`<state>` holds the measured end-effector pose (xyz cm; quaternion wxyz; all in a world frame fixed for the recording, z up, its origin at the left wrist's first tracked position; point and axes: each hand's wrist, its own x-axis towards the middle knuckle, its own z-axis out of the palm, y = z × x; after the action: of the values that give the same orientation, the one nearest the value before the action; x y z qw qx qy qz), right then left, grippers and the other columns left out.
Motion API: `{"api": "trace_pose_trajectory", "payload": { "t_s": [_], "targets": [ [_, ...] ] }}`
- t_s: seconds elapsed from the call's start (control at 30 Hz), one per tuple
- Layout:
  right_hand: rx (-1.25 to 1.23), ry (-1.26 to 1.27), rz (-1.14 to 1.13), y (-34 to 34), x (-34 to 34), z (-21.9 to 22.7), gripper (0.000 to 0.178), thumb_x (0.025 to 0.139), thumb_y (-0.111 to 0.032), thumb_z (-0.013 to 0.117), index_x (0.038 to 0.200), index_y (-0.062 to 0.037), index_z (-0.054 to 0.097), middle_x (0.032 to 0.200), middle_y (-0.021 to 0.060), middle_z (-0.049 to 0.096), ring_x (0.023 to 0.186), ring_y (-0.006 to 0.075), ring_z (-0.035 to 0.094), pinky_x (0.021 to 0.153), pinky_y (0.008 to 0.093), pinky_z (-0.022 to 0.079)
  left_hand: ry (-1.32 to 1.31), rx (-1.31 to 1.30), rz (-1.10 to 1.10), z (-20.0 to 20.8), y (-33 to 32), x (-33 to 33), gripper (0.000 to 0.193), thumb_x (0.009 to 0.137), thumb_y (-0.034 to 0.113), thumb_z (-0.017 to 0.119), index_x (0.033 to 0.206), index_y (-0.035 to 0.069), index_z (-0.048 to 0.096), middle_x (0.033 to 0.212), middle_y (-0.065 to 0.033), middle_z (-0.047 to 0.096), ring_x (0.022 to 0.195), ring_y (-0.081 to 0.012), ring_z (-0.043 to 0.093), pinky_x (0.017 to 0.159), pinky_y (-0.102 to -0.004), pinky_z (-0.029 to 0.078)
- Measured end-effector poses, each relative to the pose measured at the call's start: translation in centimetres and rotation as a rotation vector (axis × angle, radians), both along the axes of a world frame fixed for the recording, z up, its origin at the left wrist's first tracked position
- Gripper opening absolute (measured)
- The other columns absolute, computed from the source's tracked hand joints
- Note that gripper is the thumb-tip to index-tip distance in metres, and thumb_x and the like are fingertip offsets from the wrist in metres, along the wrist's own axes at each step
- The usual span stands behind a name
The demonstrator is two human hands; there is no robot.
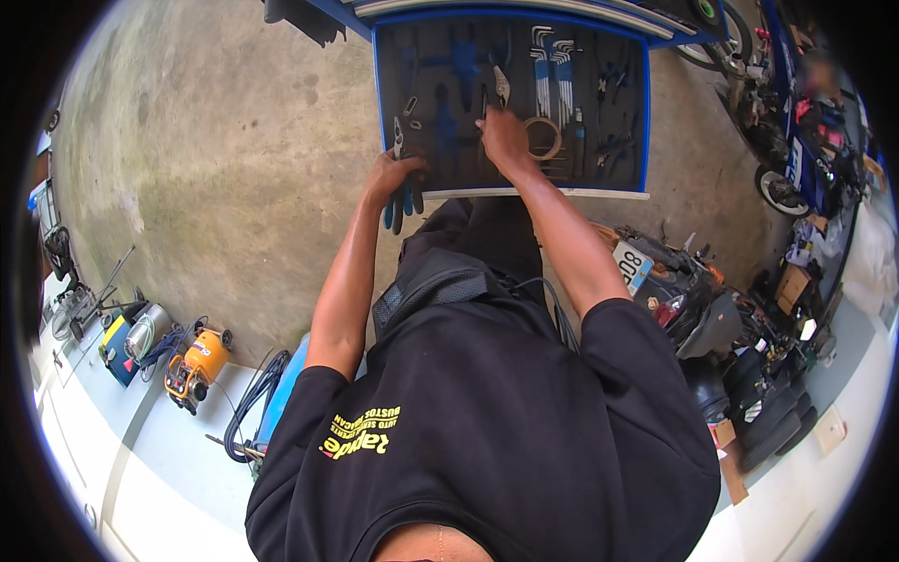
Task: The person works on a motorcycle's handlebar area, using a wrench to tighten bolts and a screwdriver to adjust components. They retrieve tools from a toolbox and return them after use.
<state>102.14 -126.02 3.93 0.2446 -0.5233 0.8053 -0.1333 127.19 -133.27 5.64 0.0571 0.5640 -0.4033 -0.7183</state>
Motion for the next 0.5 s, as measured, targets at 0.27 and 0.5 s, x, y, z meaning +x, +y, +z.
{"api": "trace_pose_trajectory", "payload": {
  "t_s": [0.27, 0.5],
  "targets": [
    [0.495, -0.122, 0.085, 0.2, -1.2, 5.5, 0.036, 0.092, -0.025, 0.079, 0.098, 0.0094, 0.069, 0.093, 0.0296, 0.073, 0.091, 0.0374, 0.075, 0.081, 0.0494, 0.058, 0.016, -0.024, 0.012, -1.3, 0.5, 0.9, 0.021, 0.081, 0.007, 0.076, 0.100, 0.000, 0.071, 0.086, -0.0105, 0.075, 0.071, -0.0189, 0.072, 0.066, -0.0330, 0.057],
    [0.343, 0.078, 0.069, 1.2, -1.9, 1.3, 0.035, 0.094, -0.029, 0.077, 0.092, 0.0052, 0.071, 0.083, 0.0207, 0.075, 0.076, 0.0342, 0.076, 0.077, 0.0471, 0.059, -0.013, -0.033, -0.032, -0.8, 0.0, -0.2, 0.023, 0.082, 0.010, 0.080, 0.102, 0.001, 0.073, 0.086, -0.0094, 0.076, 0.074, -0.0187, 0.072, 0.071, -0.0332, 0.057]
  ]
}}
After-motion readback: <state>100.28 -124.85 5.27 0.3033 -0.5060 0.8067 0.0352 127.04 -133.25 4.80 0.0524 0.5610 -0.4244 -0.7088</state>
